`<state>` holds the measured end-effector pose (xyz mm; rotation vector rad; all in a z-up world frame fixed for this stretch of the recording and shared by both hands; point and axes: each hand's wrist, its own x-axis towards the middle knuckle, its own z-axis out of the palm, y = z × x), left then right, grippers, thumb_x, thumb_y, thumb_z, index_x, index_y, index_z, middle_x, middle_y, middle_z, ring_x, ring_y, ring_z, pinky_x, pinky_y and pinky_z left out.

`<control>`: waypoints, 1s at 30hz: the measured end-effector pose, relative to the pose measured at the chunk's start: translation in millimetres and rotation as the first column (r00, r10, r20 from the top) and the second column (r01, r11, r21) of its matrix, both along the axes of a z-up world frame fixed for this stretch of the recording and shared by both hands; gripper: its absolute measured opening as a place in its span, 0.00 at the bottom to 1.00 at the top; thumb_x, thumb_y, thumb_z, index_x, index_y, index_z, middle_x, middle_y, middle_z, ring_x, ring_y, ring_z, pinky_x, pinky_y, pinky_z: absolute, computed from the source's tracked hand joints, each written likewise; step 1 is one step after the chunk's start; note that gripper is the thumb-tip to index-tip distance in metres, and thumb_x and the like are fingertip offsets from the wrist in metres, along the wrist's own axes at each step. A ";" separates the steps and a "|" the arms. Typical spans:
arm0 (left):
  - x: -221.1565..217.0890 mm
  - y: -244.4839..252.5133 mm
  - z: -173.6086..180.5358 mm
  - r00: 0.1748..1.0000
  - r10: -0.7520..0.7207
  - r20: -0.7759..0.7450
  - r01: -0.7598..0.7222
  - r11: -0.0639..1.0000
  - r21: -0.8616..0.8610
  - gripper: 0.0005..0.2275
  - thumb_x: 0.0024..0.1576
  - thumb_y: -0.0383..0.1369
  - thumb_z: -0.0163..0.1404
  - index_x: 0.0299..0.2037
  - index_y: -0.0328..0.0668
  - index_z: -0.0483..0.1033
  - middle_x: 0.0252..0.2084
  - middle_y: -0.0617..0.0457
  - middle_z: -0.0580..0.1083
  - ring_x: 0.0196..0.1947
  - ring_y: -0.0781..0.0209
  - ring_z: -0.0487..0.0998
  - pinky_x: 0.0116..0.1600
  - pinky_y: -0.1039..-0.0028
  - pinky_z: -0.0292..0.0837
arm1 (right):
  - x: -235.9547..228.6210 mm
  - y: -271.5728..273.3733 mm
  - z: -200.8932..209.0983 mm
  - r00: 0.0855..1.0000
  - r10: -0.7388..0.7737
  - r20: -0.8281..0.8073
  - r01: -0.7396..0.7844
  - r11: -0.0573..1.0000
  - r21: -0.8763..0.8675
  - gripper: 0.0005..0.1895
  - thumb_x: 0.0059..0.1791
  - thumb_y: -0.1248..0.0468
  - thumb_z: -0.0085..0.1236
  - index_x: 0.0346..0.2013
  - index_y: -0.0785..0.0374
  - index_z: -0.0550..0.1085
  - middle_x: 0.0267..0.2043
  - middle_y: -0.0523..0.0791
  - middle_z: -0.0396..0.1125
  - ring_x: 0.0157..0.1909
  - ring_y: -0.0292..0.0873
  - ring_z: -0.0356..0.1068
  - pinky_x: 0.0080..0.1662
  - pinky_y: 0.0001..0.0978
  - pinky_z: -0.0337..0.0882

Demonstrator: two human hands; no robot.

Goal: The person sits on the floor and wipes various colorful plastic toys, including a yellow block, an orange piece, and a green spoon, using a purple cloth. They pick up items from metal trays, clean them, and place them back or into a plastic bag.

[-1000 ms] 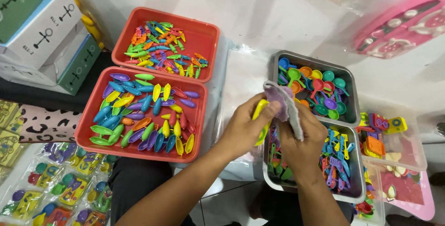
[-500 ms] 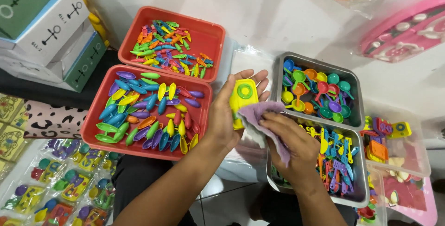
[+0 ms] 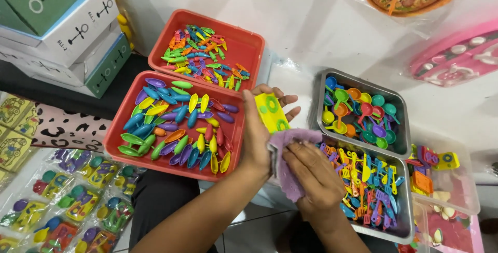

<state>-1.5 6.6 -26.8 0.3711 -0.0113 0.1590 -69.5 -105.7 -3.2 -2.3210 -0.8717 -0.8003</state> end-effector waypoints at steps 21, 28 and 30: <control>-22.0 -29.4 0.7 0.962 -0.273 0.019 0.143 0.561 0.816 0.17 0.59 0.44 0.51 0.46 0.37 0.78 0.40 0.48 0.80 0.40 0.61 0.80 0.48 0.69 0.77 | 32.3 -48.5 -8.6 0.982 -0.176 -0.068 0.188 0.939 0.289 0.05 0.49 0.73 0.61 0.30 0.74 0.74 0.27 0.53 0.69 0.22 0.52 0.60 0.27 0.35 0.61; -0.2 -33.1 -24.1 0.905 -0.376 -0.199 0.420 0.865 0.275 0.16 0.62 0.44 0.55 0.38 0.36 0.75 0.28 0.48 0.78 0.27 0.58 0.83 0.37 0.66 0.82 | 33.4 -47.8 -4.5 0.982 -0.090 -0.168 0.150 0.909 0.388 0.05 0.52 0.71 0.56 0.35 0.71 0.78 0.25 0.53 0.72 0.24 0.52 0.72 0.31 0.41 0.70; 0.2 -37.1 -32.8 0.914 -0.366 -0.174 0.399 0.888 0.231 0.17 0.63 0.45 0.52 0.41 0.34 0.76 0.33 0.44 0.79 0.32 0.55 0.84 0.41 0.65 0.82 | 32.3 -52.9 -2.2 0.975 -0.060 -0.215 0.142 0.910 0.390 0.06 0.52 0.73 0.53 0.36 0.69 0.78 0.28 0.55 0.74 0.35 0.55 0.73 0.39 0.43 0.73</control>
